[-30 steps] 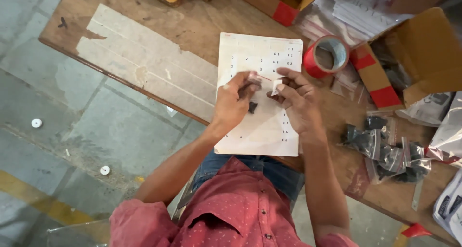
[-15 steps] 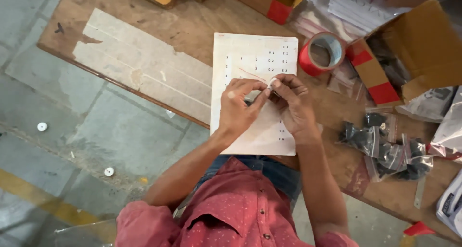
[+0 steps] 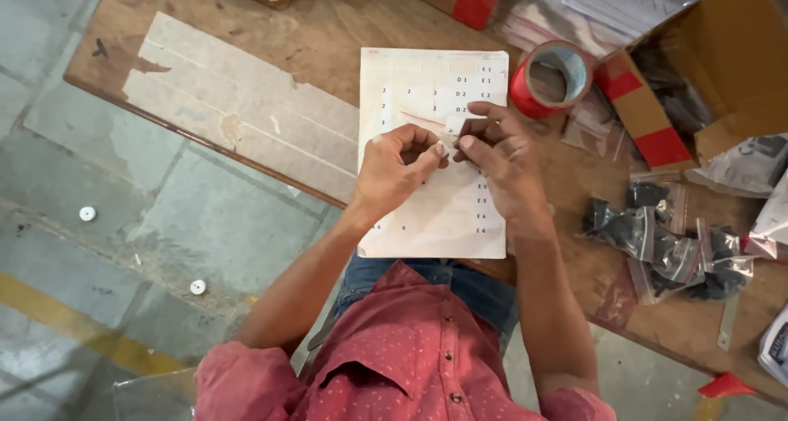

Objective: Labeling small bags of hardware parts using a sheet of stickers at a workbench.

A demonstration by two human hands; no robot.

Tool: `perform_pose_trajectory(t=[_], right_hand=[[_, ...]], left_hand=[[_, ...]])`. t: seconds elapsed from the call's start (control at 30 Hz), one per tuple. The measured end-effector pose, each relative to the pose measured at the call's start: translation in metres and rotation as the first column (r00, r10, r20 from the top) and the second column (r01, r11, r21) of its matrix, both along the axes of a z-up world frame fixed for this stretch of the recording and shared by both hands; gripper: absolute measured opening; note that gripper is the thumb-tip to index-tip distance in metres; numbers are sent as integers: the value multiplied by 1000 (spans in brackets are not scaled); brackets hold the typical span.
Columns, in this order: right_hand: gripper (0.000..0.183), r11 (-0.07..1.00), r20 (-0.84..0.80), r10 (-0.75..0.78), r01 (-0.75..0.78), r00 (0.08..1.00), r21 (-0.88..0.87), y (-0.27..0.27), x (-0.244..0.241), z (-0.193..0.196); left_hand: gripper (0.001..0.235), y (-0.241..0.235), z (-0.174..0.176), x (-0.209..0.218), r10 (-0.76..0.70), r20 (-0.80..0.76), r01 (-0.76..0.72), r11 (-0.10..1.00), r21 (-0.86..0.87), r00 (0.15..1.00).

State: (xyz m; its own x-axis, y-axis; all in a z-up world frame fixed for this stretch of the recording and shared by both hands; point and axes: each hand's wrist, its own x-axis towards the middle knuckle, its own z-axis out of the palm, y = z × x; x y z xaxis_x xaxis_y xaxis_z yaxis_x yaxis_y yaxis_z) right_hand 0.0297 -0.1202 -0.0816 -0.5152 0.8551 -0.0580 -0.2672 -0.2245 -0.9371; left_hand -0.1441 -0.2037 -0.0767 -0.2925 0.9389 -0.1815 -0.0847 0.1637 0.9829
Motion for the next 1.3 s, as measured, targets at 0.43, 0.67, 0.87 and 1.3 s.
perform_pose_trajectory(t=[0.43,0.67,0.87,1.3], right_hand=[[40,994,52,-107,106,993,31,-29,41,23],[40,936,-20,-339,335,941,-108,-89,105,26],[40,930,1,-357,355,934,-94,-89,95,24],[51,999,239,24,-13,971,-46,-25,-12,24]], left_hand=[[18,-6,4,7,-26,-194,38,998,55,981],[15,-5,-15,9,-48,-183,79,983,169,982],[19,-4,-20,-4,-109,164,99,993,67,981],[35,-34,-18,-19,158,241,-245,886,393,958]])
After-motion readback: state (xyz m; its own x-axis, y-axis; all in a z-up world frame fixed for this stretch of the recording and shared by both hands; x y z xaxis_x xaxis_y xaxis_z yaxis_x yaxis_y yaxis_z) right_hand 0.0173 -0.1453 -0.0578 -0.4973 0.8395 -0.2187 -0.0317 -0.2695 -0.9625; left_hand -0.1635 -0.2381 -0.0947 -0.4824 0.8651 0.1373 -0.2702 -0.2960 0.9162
